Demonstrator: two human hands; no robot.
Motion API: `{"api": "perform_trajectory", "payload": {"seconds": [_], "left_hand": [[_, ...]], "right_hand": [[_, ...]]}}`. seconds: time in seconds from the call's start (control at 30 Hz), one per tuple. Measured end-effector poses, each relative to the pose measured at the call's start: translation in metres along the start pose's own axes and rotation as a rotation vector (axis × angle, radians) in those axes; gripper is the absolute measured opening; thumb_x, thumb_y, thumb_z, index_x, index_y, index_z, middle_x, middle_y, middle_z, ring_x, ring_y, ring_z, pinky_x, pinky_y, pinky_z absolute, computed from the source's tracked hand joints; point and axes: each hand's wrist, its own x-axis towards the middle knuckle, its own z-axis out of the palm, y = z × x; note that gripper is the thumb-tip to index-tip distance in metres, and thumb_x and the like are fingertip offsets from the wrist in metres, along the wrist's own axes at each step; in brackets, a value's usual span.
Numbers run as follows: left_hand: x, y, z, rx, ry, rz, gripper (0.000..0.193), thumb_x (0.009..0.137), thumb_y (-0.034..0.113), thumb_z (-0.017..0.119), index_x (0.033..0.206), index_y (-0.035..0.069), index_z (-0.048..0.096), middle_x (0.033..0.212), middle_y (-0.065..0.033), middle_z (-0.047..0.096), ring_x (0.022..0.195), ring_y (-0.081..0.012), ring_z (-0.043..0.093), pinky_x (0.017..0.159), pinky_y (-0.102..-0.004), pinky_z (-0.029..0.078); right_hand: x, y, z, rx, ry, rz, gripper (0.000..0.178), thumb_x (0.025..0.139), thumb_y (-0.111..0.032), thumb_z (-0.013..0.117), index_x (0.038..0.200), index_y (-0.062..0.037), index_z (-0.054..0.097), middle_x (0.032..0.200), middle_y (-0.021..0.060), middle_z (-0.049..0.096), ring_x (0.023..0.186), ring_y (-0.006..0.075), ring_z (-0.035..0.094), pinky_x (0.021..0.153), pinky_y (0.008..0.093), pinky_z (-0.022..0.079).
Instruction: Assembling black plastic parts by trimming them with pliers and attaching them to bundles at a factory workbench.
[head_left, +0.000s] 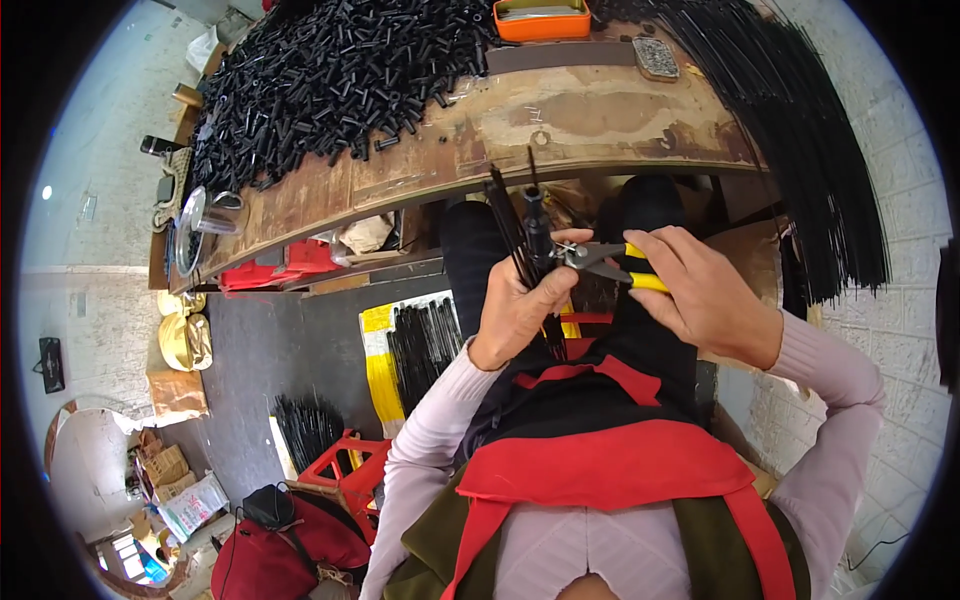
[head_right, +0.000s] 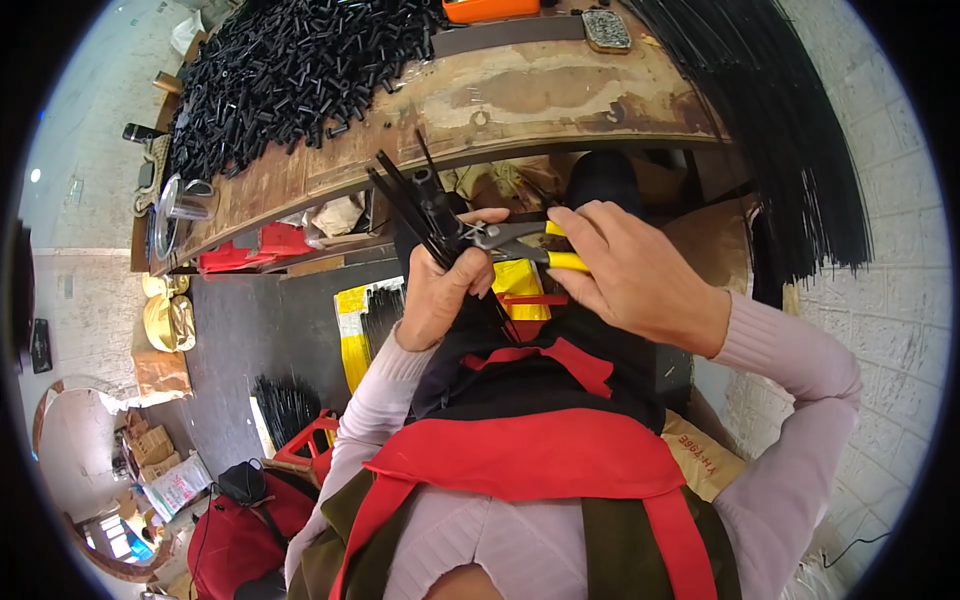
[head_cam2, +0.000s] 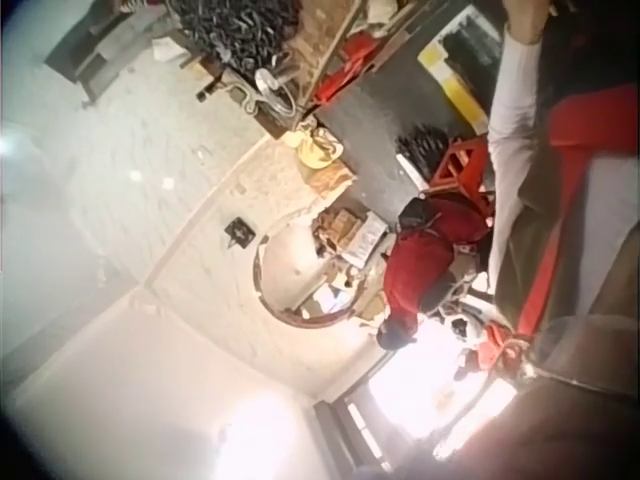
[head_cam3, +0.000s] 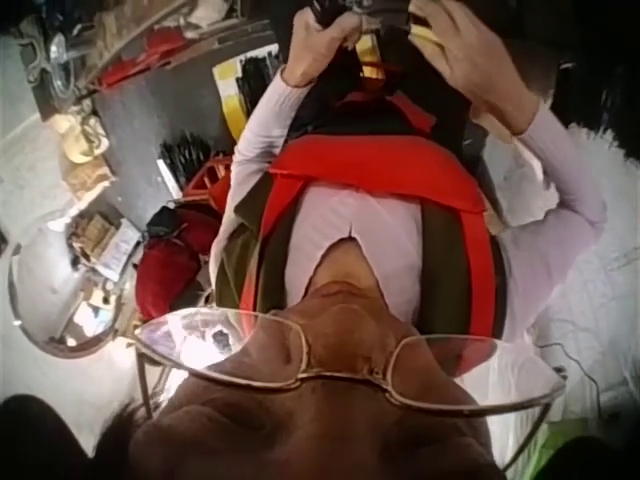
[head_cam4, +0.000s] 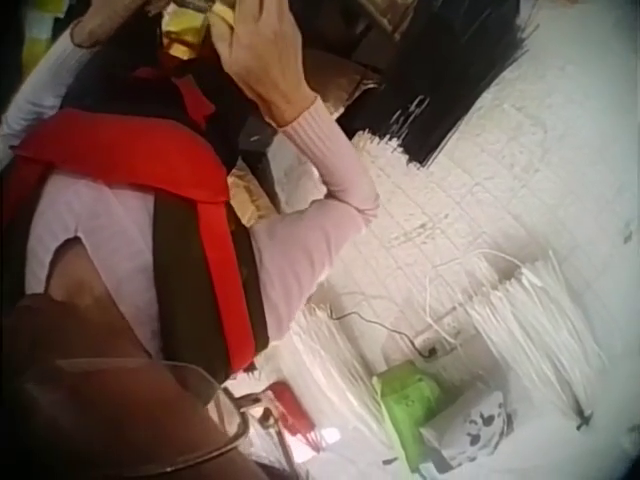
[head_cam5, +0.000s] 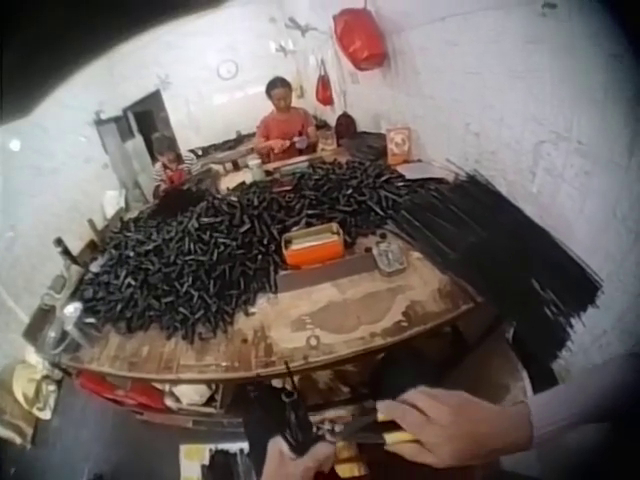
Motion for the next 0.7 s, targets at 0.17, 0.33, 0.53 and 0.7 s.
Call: {"api": "perform_trajectory", "payload": {"seconds": [0.17,0.33,0.53,0.7], "left_hand": [[0.001,-0.004,-0.016,-0.061,-0.102,0.010,0.070,0.087,0.044,0.074,0.128,-0.008,0.054,0.068,0.0009,0.050,0.057,-0.0075,0.045,0.054,-0.0226,0.036],[0.001,-0.008,-0.015,-0.086,-0.151,-0.020,0.061,0.089,0.044,0.072,0.120,-0.006,0.059,0.068,0.0013,0.052,0.056,-0.0064,0.045,0.052,-0.0223,0.034],[0.010,-0.004,-0.006,-0.008,0.058,0.008,0.058,0.095,0.039,0.066,0.128,-0.007,0.055,0.066,0.0031,0.046,0.059,-0.0057,0.043,0.056,-0.0218,0.036],[0.010,-0.005,-0.003,-0.065,-0.145,-0.031,0.066,0.090,0.047,0.069,0.126,-0.007,0.056,0.067,0.0036,0.049,0.059,-0.0054,0.044,0.055,-0.0212,0.034]], "right_hand": [[0.018,-0.001,-0.023,0.665,-0.617,0.423,0.044,0.093,-0.018,0.064,0.128,0.0028,0.046,0.074,0.0125,0.060,0.059,0.0249,0.061,0.053,0.0347,0.048],[0.005,-0.003,-0.002,1.085,-0.731,0.685,0.039,0.092,-0.019,0.066,0.117,0.0022,0.047,0.064,0.0088,0.058,0.049,0.0202,0.059,0.047,0.0318,0.047],[0.017,0.025,0.001,-0.410,-0.120,-0.130,0.048,0.083,-0.014,0.069,0.123,0.0042,0.051,0.092,0.0155,0.060,0.080,0.0282,0.063,0.069,0.0350,0.050],[0.009,0.025,-0.013,0.984,-0.684,0.522,0.044,0.085,-0.013,0.067,0.120,0.0052,0.050,0.064,0.0103,0.058,0.050,0.0196,0.058,0.048,0.0303,0.046]]}}
